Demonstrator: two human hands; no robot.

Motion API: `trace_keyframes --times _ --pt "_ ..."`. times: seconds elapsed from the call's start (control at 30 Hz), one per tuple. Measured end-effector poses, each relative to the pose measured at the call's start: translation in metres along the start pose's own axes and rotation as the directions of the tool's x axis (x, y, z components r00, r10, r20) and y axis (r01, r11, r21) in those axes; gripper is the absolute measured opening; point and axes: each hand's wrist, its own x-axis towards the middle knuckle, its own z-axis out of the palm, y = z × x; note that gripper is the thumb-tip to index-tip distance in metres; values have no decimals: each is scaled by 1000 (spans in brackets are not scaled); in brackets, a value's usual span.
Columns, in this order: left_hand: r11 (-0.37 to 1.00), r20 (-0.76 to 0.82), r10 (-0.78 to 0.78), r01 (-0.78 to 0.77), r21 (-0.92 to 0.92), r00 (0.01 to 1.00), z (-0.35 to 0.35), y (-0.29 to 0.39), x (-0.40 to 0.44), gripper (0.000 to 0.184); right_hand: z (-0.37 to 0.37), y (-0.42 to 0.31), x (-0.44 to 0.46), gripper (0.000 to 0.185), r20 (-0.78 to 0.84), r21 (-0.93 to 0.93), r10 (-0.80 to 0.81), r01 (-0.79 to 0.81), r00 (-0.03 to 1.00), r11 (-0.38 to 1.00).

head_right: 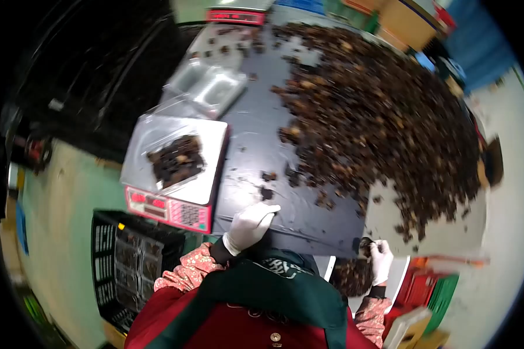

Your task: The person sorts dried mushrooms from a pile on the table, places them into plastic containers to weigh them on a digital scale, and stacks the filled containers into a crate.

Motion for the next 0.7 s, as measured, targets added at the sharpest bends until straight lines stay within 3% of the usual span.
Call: trace_keyframes --times 0.03,0.07,0.1,0.17,0.23,0.3,0.37,0.43,0.5,0.57,0.63,0.7 --pt "997 110 28 -36 64 994 15 3 1 14 -27 31 -13 10 -72 -131 87 -96 994 987" --pt "995 108 63 -54 -86 992 27 -3 4 16 -52 63 -26 17 -126 -364 56 -99 991 926" --pt "981 56 -21 31 -189 998 39 -2 6 17 -71 101 -38 20 -151 -585 25 -110 988 804" --pt "953 70 -158 171 -250 985 53 -5 17 15 -88 150 -51 27 -190 -502 173 -247 966 829" --pt "970 91 -229 235 -63 969 59 -12 21 14 -82 116 -52 31 -206 -761 -149 -62 967 646" --pt "956 102 -289 293 -32 952 68 -23 27 15 -54 77 -35 25 -313 -278 -38 -53 949 959" --pt "957 98 -211 185 226 973 82 -31 28 18 -20 23 -13 19 -252 -89 -82 61 964 994" --pt "961 102 -210 186 205 972 89 -28 35 17 20 -18 9 15 -213 51 -164 179 963 983" --pt "965 37 -166 155 213 985 89 -11 44 16 63 -37 37 17 -220 45 -416 435 882 899" --pt "977 61 -160 150 150 985 93 -1 46 16 104 -60 59 36 -176 166 -290 319 941 933" --pt "989 89 -147 146 13 985 95 13 48 14 124 -98 76 60 -62 -96 -119 113 991 989" --pt "976 191 -187 205 -78 964 98 23 42 12 149 -103 92 68 -145 -334 -271 210 952 919"
